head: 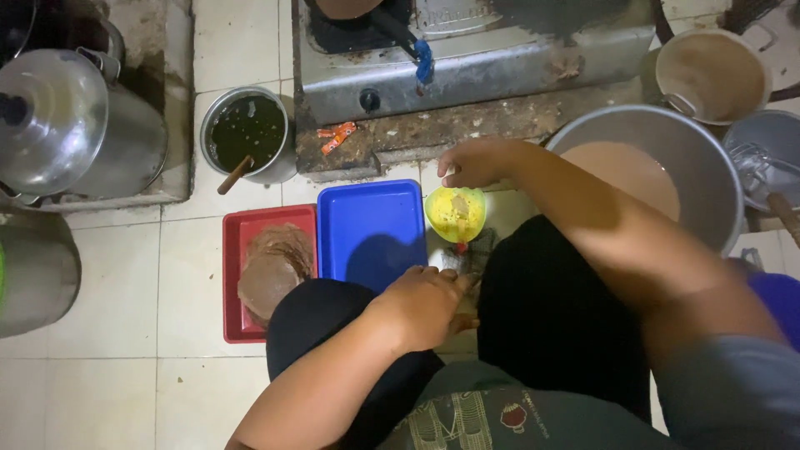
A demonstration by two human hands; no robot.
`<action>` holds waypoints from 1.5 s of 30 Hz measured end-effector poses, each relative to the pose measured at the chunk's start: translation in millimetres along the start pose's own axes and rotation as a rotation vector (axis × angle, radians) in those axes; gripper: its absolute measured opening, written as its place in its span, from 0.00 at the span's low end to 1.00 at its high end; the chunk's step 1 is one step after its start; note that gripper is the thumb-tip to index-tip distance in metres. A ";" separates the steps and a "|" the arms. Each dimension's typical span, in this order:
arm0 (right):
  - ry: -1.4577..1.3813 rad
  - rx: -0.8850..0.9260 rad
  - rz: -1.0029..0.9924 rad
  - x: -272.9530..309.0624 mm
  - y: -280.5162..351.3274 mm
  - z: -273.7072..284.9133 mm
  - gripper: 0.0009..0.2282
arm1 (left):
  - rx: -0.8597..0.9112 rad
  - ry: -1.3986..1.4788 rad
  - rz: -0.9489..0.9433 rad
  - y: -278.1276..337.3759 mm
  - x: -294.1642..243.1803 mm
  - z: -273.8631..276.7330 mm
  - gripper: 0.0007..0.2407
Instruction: Making chocolate crepes by ladling batter into a pan, cooking it on a stove, and stacking the finished crepes on trays.
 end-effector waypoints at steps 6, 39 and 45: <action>-0.012 0.041 0.015 24.9 -2.7 7.1 0.17 | -0.064 0.089 0.011 18.9 -9.1 13.8 0.26; -0.030 0.080 0.005 23.8 -17.2 -4.0 0.17 | -0.087 0.183 -0.009 34.1 -10.5 7.0 0.27; -0.050 0.058 0.055 23.1 -12.1 0.6 0.16 | -0.094 0.144 -0.012 31.0 -8.4 3.8 0.28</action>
Point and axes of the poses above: each hand's wrist, its own y-axis away from the middle knuckle, its own z-axis out of the back of the hand, x = y × z, the point moved 8 cm from there along -y, towards the middle knuckle, and after that the axes turned 14 degrees about y, right-handed, at the moved point
